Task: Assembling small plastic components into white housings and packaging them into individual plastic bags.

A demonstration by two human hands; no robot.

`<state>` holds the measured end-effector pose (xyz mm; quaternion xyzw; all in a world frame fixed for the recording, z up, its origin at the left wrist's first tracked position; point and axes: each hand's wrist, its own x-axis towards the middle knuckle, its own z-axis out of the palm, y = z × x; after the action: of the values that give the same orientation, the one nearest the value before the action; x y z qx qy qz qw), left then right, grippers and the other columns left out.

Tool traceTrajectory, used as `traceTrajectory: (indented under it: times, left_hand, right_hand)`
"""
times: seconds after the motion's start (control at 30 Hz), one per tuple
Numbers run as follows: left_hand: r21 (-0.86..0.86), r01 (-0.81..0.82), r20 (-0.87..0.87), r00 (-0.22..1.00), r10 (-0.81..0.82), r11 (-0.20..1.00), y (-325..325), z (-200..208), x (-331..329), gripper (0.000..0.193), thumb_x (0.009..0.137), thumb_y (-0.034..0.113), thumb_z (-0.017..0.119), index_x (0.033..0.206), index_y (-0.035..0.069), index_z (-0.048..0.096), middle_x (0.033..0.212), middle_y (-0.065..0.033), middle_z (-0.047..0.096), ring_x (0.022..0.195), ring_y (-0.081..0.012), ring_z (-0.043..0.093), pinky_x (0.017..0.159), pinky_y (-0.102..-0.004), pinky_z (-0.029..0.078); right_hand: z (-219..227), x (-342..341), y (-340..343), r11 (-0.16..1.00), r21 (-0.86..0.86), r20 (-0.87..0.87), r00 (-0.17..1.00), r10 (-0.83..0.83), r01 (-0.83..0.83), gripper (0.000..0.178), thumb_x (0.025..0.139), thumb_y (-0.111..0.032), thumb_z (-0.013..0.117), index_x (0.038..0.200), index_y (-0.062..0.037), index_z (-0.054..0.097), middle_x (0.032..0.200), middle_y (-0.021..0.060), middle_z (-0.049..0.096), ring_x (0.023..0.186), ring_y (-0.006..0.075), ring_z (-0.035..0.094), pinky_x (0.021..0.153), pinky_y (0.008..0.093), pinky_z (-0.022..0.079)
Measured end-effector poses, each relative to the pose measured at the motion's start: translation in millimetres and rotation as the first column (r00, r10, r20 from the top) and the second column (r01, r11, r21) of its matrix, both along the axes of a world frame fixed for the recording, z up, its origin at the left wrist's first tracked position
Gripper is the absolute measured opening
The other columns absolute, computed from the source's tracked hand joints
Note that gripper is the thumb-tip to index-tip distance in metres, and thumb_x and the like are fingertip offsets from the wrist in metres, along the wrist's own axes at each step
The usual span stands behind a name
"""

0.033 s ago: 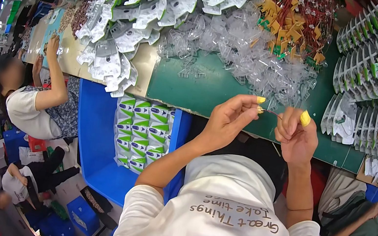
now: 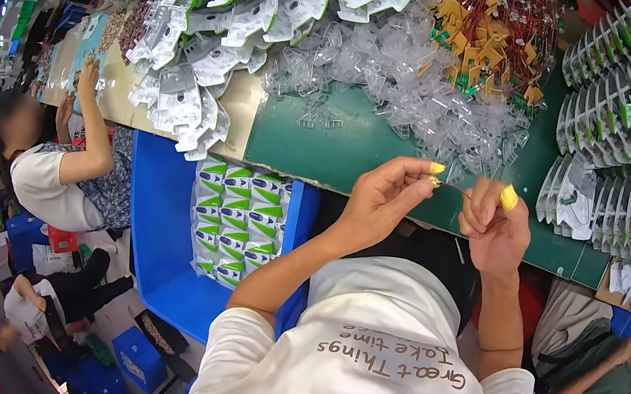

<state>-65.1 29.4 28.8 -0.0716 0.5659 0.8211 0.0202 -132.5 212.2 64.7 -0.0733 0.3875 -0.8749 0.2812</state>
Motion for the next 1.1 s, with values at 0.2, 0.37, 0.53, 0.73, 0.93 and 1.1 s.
traceTrajectory:
  times: [0.2,0.37,0.53,0.73,0.93,1.1]
  left_hand:
    - [-0.096,-0.069,-0.097,0.993,0.06,0.993,8,1,-2,0.015,0.095,0.0,0.065,0.109,-0.004,0.066,0.103,-0.0072,0.066,0.093,-0.0117,0.064,0.081,-0.0251,0.053]
    - [-0.336,-0.136,-0.177,0.981,0.08,0.932,6,6,0,0.015,0.09,-0.003,0.069,0.105,-0.004,0.068,0.103,-0.0085,0.069,0.092,-0.012,0.066,0.081,-0.0255,0.053]
    - [-0.254,-0.207,-0.079,0.978,0.193,0.945,2,5,10,0.019,0.087,-0.003,0.072,0.106,-0.002,0.068,0.1,-0.0088,0.071,0.09,-0.0124,0.067,0.083,-0.0259,0.055]
    - [0.031,-0.157,-0.048,0.986,0.158,0.987,17,-7,-2,0.023,0.09,0.009,0.073,0.11,0.0,0.066,0.093,-0.0042,0.069,0.085,-0.0075,0.064,0.072,-0.0221,0.053]
    - [-0.264,-0.268,-0.198,0.955,0.22,0.926,-2,2,12,0.022,0.087,0.013,0.078,0.103,0.0,0.07,0.086,-0.0042,0.069,0.076,-0.0043,0.061,0.063,-0.02,0.05]
    - [0.363,0.016,0.105,0.993,-0.058,0.932,-28,-7,19,0.026,0.089,0.012,0.075,0.112,0.004,0.066,0.093,-0.0053,0.069,0.074,-0.0075,0.063,0.065,-0.0204,0.052]
  right_hand:
    - [-4,6,7,0.988,0.142,-0.068,0.996,-0.052,0.061,0.025,0.098,-0.01,0.053,0.076,0.0014,0.054,0.072,0.0062,0.048,0.057,0.0094,0.037,0.048,0.0246,0.03]
    - [1,6,-4,0.713,0.559,-0.645,0.762,0.052,0.424,0.015,0.085,0.007,0.066,0.098,0.0014,0.07,0.084,0.0097,0.062,0.067,0.0117,0.057,0.056,0.0236,0.046]
    - [8,11,-14,0.652,0.615,-0.74,0.611,0.281,0.445,0.023,0.081,0.008,0.068,0.101,-0.0007,0.071,0.093,0.011,0.068,0.075,0.0165,0.066,0.061,0.0255,0.052]
    - [5,12,-16,0.536,0.663,-0.733,0.598,0.324,0.522,0.017,0.082,0.01,0.064,0.096,0.0001,0.067,0.092,0.0073,0.064,0.069,0.0114,0.053,0.057,0.0233,0.04]
    - [3,16,-28,0.603,0.691,-0.677,0.648,0.348,0.398,0.015,0.082,0.01,0.067,0.094,0.0009,0.067,0.092,0.0054,0.064,0.069,0.0109,0.052,0.059,0.0238,0.041]
    - [-6,9,-37,0.726,0.633,-0.685,0.631,0.364,0.268,0.01,0.083,0.008,0.069,0.091,0.0016,0.068,0.089,0.0065,0.065,0.074,0.0129,0.058,0.065,0.0242,0.045]
